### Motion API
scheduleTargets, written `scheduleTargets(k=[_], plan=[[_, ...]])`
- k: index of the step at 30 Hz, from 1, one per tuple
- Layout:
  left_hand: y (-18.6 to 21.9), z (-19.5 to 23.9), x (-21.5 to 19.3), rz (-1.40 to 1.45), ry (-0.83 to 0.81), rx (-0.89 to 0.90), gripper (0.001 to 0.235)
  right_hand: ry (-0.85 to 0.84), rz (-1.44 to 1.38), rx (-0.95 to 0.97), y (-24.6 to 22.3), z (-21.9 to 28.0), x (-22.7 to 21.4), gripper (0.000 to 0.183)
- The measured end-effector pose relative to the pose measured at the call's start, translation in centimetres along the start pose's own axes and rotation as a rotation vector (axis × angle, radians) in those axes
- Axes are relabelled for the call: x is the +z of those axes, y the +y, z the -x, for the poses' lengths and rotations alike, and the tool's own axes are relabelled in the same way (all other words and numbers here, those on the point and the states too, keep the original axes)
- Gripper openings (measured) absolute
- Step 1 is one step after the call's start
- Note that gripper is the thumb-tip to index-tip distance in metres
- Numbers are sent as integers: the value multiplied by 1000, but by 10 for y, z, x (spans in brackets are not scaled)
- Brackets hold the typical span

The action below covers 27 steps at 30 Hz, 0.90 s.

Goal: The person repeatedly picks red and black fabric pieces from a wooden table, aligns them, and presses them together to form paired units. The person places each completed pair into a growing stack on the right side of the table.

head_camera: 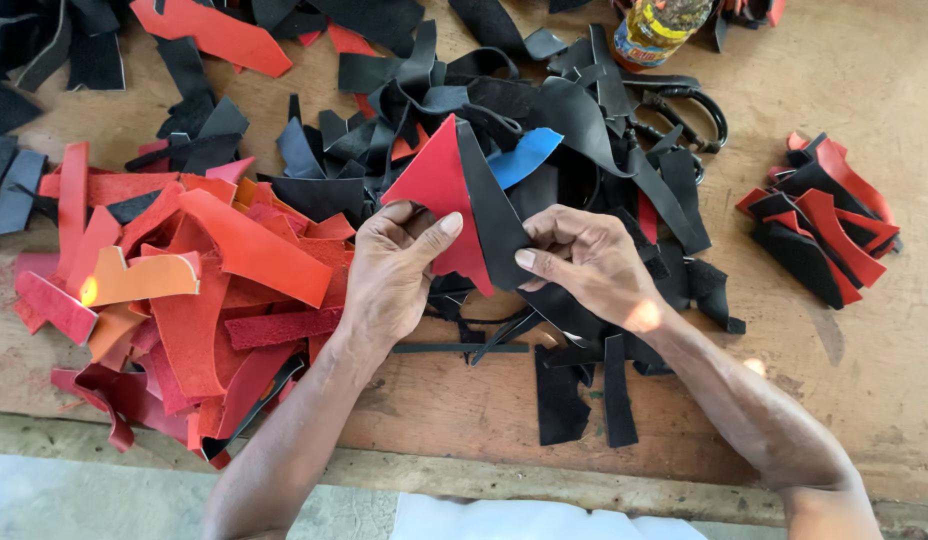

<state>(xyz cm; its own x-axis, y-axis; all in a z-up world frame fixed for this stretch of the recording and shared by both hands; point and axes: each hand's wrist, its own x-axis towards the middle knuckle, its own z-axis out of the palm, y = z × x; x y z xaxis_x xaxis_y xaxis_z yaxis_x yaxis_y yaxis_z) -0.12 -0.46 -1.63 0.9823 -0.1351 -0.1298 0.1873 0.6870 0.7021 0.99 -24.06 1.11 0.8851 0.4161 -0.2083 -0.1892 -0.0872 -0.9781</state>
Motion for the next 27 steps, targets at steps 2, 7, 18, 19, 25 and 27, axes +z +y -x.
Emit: scheduleTargets(k=[2, 7, 18, 19, 25, 27], plan=[[-1, 0, -2, -33, 2, 12, 16, 5, -8, 16, 0, -1, 2, 15], [3, 0, 4, -145, 42, 3, 21, 49, -4, 32, -1, -2, 4, 16], [-5, 2, 4, -342, 68, 92, 20, 12, 24, 99, 3, 0, 1, 29], [-5, 2, 4, -343, 70, 88, 20, 26, 56, 91, 2, 0, 1, 29], [-3, 4, 10, -340, 50, 84, 21, 64, 98, -15, 4, 1, 6, 31], [0, 4, 13, -364, 26, 84, 21, 61, 81, -18, 7, 3, 6, 30]])
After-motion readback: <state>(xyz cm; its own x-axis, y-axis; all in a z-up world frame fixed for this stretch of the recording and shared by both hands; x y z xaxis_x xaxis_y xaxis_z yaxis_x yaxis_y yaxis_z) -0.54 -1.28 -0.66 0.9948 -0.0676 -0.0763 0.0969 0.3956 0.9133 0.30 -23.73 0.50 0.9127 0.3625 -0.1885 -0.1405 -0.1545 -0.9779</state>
